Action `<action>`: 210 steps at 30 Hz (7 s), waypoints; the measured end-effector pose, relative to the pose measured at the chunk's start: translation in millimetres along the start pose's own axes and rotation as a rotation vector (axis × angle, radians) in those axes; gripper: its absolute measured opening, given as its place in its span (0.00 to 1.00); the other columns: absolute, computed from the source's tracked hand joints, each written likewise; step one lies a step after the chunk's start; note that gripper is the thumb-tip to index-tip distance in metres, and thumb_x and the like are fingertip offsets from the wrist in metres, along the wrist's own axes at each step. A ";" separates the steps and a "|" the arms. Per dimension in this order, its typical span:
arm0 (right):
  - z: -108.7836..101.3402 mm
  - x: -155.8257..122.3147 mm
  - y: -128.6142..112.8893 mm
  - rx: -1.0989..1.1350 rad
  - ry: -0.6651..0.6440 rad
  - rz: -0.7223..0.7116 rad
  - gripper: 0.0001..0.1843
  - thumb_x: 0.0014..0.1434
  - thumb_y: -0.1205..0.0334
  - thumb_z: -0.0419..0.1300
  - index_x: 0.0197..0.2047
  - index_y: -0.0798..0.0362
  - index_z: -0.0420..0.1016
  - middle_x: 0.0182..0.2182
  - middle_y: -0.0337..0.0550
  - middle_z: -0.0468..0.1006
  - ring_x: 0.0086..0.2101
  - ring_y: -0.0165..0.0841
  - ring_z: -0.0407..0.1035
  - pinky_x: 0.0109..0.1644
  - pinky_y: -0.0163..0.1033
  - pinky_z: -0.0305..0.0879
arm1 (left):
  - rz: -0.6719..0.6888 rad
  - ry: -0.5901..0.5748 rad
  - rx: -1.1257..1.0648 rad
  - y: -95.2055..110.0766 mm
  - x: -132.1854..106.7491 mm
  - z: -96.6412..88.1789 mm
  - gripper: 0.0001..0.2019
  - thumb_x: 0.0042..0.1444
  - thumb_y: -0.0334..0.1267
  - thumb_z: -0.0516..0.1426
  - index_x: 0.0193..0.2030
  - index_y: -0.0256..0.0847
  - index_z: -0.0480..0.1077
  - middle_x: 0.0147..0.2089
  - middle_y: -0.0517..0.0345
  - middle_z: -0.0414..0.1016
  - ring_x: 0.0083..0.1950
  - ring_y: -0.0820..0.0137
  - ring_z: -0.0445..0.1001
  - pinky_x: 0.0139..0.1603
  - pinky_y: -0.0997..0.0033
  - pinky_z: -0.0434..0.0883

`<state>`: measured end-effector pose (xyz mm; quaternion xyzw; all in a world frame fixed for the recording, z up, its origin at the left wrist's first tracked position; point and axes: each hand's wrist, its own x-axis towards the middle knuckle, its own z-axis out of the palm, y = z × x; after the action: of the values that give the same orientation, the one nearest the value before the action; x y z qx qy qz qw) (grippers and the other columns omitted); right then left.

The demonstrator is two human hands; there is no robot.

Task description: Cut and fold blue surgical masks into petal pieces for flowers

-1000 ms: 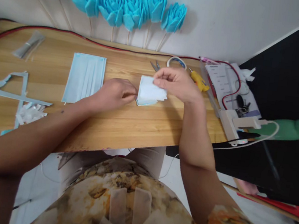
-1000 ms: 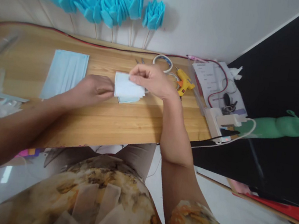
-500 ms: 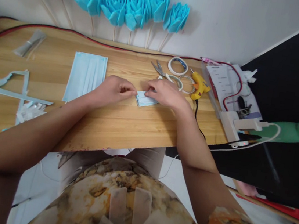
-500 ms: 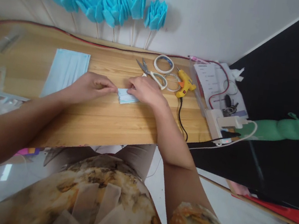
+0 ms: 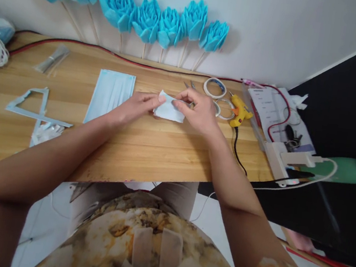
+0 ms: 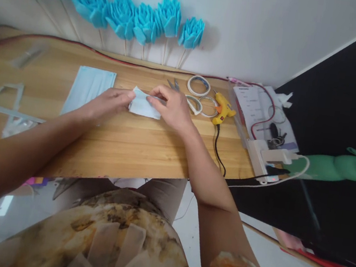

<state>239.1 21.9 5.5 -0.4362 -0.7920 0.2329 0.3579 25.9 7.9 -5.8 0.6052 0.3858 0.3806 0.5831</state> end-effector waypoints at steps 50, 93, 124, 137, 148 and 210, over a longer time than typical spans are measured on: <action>8.7 0.4 4.3 -0.058 0.076 -0.190 0.04 0.63 0.59 0.63 0.41 0.48 0.77 0.45 0.43 0.83 0.48 0.40 0.74 0.55 0.50 0.68 | 0.004 0.077 0.072 4.0 -1.8 -1.2 0.19 0.58 0.51 0.58 0.24 0.40 0.66 0.25 0.60 0.64 0.29 0.73 0.61 0.32 0.71 0.62; 11.3 -1.7 -0.2 0.007 0.091 -0.048 0.06 0.58 0.60 0.68 0.40 0.49 0.80 0.32 0.37 0.80 0.34 0.33 0.71 0.45 0.42 0.69 | 0.076 0.101 0.108 5.6 -3.2 0.8 0.26 0.64 0.58 0.54 0.22 0.43 0.59 0.24 0.60 0.59 0.27 0.71 0.57 0.29 0.67 0.59; -6.3 -2.8 -7.3 0.306 -0.090 0.069 0.10 0.56 0.54 0.70 0.38 0.51 0.83 0.31 0.37 0.82 0.30 0.28 0.71 0.34 0.35 0.68 | 0.106 0.180 0.200 -5.1 3.4 -7.4 0.22 0.65 0.44 0.56 0.20 0.40 0.60 0.20 0.64 0.59 0.24 0.76 0.56 0.26 0.72 0.54; 13.5 -1.2 0.0 0.039 0.104 -0.190 0.03 0.62 0.61 0.66 0.35 0.48 0.81 0.37 0.40 0.83 0.40 0.35 0.74 0.48 0.45 0.70 | 0.105 0.285 0.014 -8.0 5.6 -3.9 0.14 0.56 0.43 0.62 0.24 0.37 0.72 0.23 0.62 0.68 0.25 0.77 0.62 0.27 0.74 0.59; 19.5 -1.1 7.8 0.017 0.118 -0.079 0.07 0.62 0.60 0.65 0.44 0.48 0.81 0.33 0.38 0.80 0.36 0.33 0.71 0.45 0.42 0.69 | 0.070 0.260 -0.003 -4.5 4.5 -4.2 0.17 0.53 0.50 0.67 0.28 0.37 0.78 0.28 0.59 0.75 0.29 0.75 0.66 0.30 0.75 0.63; 36.8 -0.8 14.7 0.536 -0.065 0.203 0.19 0.55 0.50 0.69 0.44 0.48 0.69 0.41 0.42 0.79 0.42 0.34 0.74 0.50 0.44 0.75 | 0.272 0.294 0.298 -3.7 2.6 -1.0 0.37 0.49 0.41 0.71 0.66 0.45 0.67 0.60 0.48 0.74 0.64 0.52 0.71 0.60 0.59 0.70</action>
<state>218.8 26.6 -28.1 -0.3953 -0.6655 0.4827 0.4097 25.9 10.8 -9.5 0.6690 0.4333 0.4785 0.3684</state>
